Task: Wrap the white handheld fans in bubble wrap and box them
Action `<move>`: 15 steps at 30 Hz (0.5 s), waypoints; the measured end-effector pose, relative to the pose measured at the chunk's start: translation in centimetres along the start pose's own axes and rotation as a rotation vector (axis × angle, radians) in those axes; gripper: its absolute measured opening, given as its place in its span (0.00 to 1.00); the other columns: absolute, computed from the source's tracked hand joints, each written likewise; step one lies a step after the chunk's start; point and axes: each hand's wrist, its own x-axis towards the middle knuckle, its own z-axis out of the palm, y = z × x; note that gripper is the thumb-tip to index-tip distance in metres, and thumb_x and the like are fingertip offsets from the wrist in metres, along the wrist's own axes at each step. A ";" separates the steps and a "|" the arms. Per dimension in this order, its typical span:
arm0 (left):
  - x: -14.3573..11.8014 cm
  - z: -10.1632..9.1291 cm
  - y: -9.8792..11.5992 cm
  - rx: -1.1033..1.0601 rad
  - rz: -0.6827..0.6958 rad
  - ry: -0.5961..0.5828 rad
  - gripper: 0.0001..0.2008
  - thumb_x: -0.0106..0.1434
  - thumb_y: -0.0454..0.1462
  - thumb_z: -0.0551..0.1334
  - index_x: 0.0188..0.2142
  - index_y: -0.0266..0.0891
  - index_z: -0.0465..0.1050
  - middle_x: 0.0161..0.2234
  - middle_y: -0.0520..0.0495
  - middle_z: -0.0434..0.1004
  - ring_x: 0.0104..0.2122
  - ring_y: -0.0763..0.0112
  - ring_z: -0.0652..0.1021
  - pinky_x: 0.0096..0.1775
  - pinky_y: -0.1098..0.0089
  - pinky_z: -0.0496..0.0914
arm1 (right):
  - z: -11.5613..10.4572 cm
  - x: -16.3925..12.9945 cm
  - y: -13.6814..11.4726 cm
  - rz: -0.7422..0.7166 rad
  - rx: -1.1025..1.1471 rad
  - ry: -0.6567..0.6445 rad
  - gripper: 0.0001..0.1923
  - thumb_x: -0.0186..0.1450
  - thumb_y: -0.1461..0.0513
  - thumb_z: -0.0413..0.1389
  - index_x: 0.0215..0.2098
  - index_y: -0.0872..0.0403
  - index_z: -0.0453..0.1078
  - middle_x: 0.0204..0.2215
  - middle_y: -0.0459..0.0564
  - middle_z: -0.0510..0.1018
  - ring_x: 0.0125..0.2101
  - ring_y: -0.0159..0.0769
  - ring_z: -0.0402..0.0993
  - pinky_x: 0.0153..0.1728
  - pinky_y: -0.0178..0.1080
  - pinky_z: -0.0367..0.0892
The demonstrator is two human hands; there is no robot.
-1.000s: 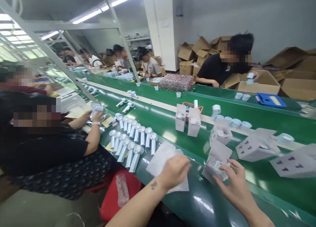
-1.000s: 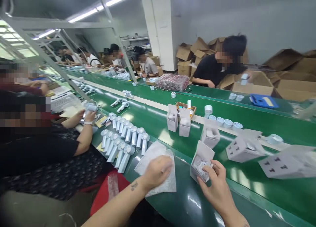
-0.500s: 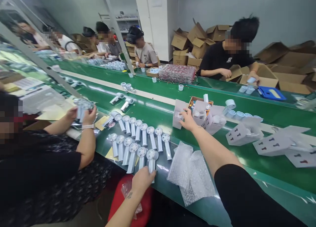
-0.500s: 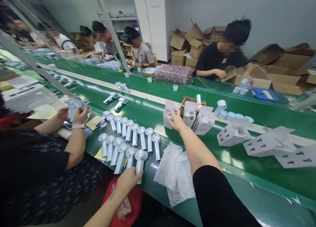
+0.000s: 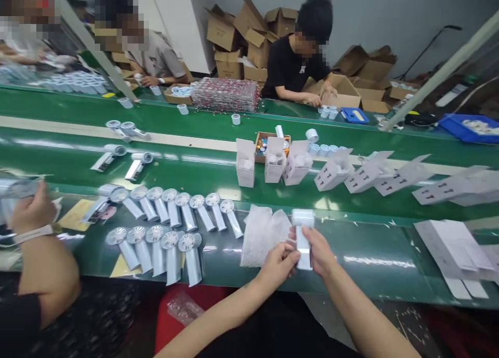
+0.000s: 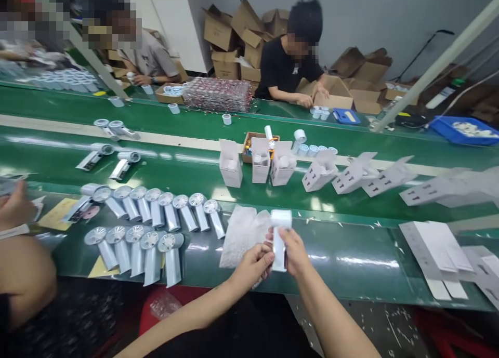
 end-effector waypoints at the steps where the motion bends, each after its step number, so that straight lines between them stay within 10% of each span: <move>1: 0.7 1.2 -0.6 0.168 0.011 0.026 0.18 0.61 0.49 0.60 0.43 0.37 0.67 0.31 0.48 0.74 0.29 0.67 0.75 0.33 0.68 0.69 | -2.1 -0.2 -0.6 -0.017 0.053 0.100 0.26 0.50 0.45 0.68 0.38 0.53 0.70 0.31 0.48 0.80 0.31 0.38 0.78 0.33 0.41 0.76; 4: 2.1 2.8 -2.6 0.610 0.004 0.059 0.12 0.56 0.37 0.65 0.40 0.36 0.71 0.45 0.38 0.74 0.46 0.56 0.74 0.46 0.61 0.68 | -8.6 -1.5 -2.0 0.026 0.129 0.305 0.27 0.45 0.52 0.73 0.38 0.52 0.70 0.24 0.41 0.76 0.23 0.32 0.74 0.27 0.36 0.75; 8: 3.2 2.1 -3.0 0.659 -0.046 0.062 0.09 0.63 0.30 0.55 0.32 0.36 0.74 0.40 0.37 0.76 0.46 0.56 0.75 0.49 0.59 0.66 | -13.7 -5.2 -1.3 0.220 0.081 0.171 0.27 0.48 0.59 0.72 0.43 0.51 0.70 0.27 0.43 0.76 0.23 0.31 0.74 0.25 0.35 0.75; 15: 2.7 2.8 1.0 0.408 0.066 0.068 0.11 0.61 0.33 0.55 0.30 0.39 0.77 0.32 0.47 0.80 0.36 0.66 0.78 0.42 0.70 0.68 | -10.7 -5.6 1.3 0.352 0.270 -0.241 0.32 0.45 0.60 0.71 0.46 0.51 0.68 0.28 0.45 0.76 0.27 0.36 0.74 0.21 0.37 0.74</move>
